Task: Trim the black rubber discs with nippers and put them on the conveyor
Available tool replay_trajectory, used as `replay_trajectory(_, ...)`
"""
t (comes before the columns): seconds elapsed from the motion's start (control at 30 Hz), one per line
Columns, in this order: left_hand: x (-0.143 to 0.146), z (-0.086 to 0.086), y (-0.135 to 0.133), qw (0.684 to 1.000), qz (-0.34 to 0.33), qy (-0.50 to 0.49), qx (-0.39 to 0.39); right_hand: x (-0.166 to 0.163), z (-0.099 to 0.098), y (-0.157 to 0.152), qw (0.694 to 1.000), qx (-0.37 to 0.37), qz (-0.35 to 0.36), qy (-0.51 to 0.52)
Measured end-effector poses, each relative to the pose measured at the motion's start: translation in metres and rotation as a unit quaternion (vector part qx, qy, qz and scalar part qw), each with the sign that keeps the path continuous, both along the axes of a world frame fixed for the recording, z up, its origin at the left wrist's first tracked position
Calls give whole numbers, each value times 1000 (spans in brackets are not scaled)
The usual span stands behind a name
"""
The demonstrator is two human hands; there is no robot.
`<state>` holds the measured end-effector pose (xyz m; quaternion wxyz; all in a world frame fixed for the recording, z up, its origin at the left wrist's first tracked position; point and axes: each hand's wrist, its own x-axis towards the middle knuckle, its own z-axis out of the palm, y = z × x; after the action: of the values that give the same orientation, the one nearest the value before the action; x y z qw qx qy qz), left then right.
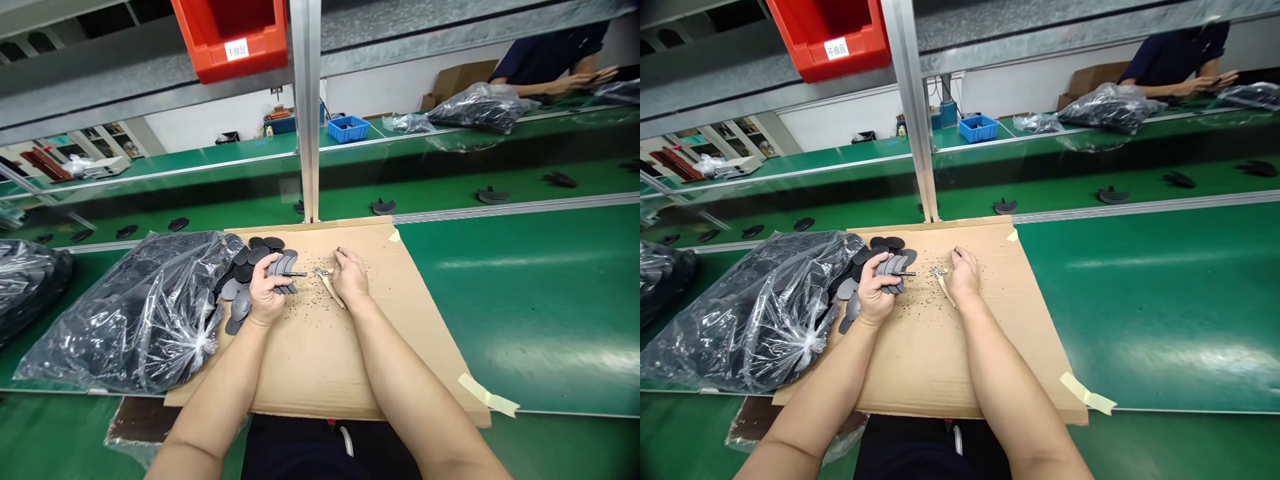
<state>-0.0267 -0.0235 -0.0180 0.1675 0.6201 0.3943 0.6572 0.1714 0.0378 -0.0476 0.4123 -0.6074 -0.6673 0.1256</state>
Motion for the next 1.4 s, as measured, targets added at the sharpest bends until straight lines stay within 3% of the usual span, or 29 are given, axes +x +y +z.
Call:
replay_trajectory(0.07,0,-1,0,1000,-5,-4,-7,2,7,-2,999,24,-20,8)
replay_trajectory(0.13,0,-1,0,1000,-1,-5,-20,2,16,-8,997,72,4,36)
replay_trajectory(0.27,-1,0,2,998,19,-13,-65,-7,32,-25,969,102,202,97)
replay_trajectory(0.33,-1,0,3,995,13,-36,-95,-14,34,-32,945,68,282,149)
replay_trajectory(0.4,2,1,4,986,-16,-66,-153,-22,33,-36,922,21,312,228)
replay_trajectory(0.53,10,6,0,948,-94,-100,-287,-31,29,-38,900,-64,263,342)
replay_trajectory(0.6,13,9,-2,936,-108,-117,-313,-32,29,-37,885,-113,243,381)
replay_trajectory(0.73,11,9,0,920,-92,-176,-337,-31,31,-38,845,-220,273,405)
replay_trajectory(0.77,10,8,1,918,-86,-194,-334,-30,32,-38,853,-226,276,382)
replay_trajectory(0.83,8,5,5,917,-75,-230,-316,-26,34,-38,905,-192,246,288)
replay_trajectory(0.9,6,4,8,918,-58,-259,-294,-19,38,-36,969,-127,169,125)
replay_trajectory(0.93,5,4,9,917,-48,-269,-290,-16,40,-35,985,-107,127,36)
replay_trajectory(1.0,3,6,11,910,-37,-285,-298,-9,42,-33,983,-116,79,-119)
replay_trajectory(1.1,2,11,11,891,-39,-310,-329,-4,43,-33,954,-159,91,-236)
replay_trajectory(1.2,2,14,10,877,-44,-327,-350,-4,40,-32,948,-151,92,-264)
replay_trajectory(1.27,2,15,9,874,-47,-329,-354,-5,37,-31,960,-129,81,-233)
replay_trajectory(1.4,0,16,10,868,-58,-340,-357,-9,30,-25,998,-13,66,-13)
